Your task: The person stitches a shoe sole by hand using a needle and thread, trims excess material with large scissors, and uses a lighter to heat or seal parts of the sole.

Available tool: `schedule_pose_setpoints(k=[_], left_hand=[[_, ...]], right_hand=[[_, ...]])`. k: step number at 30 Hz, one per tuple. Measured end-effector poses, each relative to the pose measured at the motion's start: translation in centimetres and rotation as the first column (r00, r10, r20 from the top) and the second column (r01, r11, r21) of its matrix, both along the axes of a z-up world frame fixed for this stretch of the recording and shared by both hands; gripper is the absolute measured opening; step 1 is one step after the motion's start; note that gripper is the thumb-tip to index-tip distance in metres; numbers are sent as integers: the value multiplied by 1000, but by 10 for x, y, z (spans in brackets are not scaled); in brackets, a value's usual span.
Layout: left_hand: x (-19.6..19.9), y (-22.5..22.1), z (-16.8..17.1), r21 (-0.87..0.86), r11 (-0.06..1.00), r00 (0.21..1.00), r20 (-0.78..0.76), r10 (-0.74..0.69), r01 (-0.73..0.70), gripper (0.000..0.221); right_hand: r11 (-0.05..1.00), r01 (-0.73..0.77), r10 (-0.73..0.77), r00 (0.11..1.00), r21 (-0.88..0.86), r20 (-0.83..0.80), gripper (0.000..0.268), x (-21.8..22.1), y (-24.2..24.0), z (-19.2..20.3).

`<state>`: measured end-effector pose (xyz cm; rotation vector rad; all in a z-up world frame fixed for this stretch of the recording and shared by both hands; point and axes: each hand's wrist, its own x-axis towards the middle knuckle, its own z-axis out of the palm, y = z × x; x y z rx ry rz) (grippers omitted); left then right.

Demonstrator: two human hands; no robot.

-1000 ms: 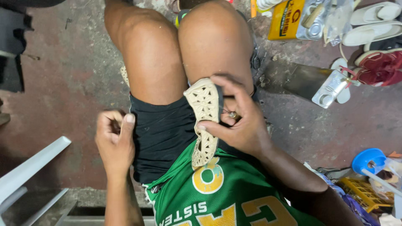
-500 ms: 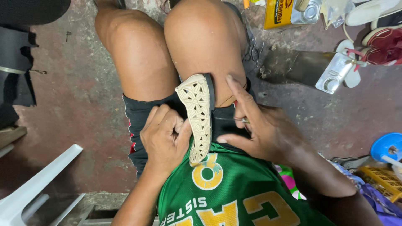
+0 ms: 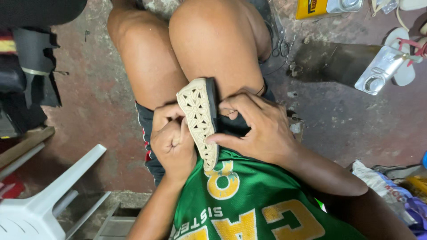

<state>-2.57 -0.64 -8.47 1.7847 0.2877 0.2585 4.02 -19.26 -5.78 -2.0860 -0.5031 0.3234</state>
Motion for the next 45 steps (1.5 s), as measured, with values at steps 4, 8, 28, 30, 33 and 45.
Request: schedule_pose_setpoints(k=[4,8,28,30,33,45], left_hand=[[-7,1,-1,-224,970,981,-185,49,-91,25],[-6,6,8,-568,821,940,-245,-236,59,14],[-10,37,-15,-60,932,865,-355,-356,359,6],[-2,33,-13,-115,944,881,-337,-331,310,11],[-3,24,10,-239,944,923,-254,-289,229,32],[-22,15,15,-473,880,935,-331,-129,-46,33]], right_hand=[[996,-89,89,995,-6,-37,48,11,-7,3],[987,-122,146,954,104,-263,23,23,-22,2],[618,393,303,680,681,-668,27,6,7,-24],[612,390,292,697,688,-655,26,13,7,-21],[637,390,255,708,665,-659,23,13,9,-18],[495,526,102,755,692,-647,29,2,-26,-17]])
